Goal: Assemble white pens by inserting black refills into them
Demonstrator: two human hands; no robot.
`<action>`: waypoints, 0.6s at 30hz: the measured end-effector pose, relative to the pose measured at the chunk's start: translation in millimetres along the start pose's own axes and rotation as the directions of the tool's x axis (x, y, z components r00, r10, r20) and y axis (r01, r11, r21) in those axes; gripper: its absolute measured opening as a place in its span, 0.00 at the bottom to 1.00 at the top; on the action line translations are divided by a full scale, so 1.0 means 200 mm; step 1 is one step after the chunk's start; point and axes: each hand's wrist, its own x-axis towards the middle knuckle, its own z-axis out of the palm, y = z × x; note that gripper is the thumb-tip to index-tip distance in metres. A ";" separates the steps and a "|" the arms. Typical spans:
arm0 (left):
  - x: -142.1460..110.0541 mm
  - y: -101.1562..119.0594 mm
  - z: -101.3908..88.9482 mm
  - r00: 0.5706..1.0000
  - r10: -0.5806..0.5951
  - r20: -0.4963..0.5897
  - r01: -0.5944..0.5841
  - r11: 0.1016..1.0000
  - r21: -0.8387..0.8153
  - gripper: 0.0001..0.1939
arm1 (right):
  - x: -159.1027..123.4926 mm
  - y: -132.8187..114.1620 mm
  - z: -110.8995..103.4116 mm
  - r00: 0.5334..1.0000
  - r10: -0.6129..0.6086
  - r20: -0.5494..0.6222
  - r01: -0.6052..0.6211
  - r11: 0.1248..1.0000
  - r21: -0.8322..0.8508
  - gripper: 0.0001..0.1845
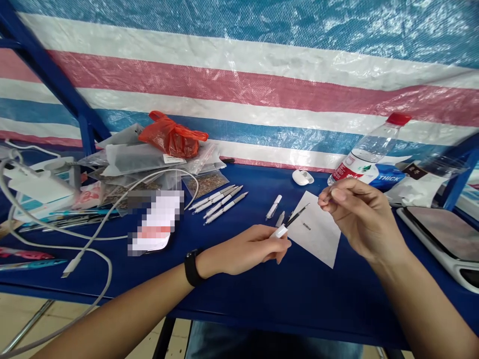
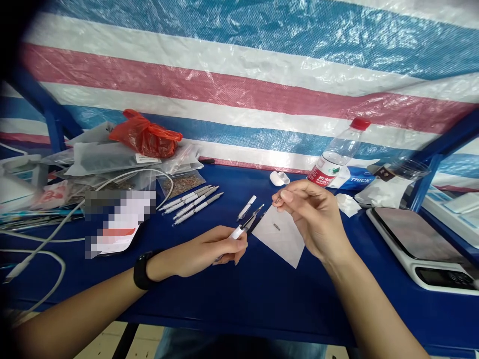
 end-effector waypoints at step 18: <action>-0.01 0.02 0.00 1.000 -0.001 0.028 0.001 1.000 0.017 0.21 | -0.04 0.00 0.05 1.000 -0.003 0.028 0.001 0.997 0.077 0.12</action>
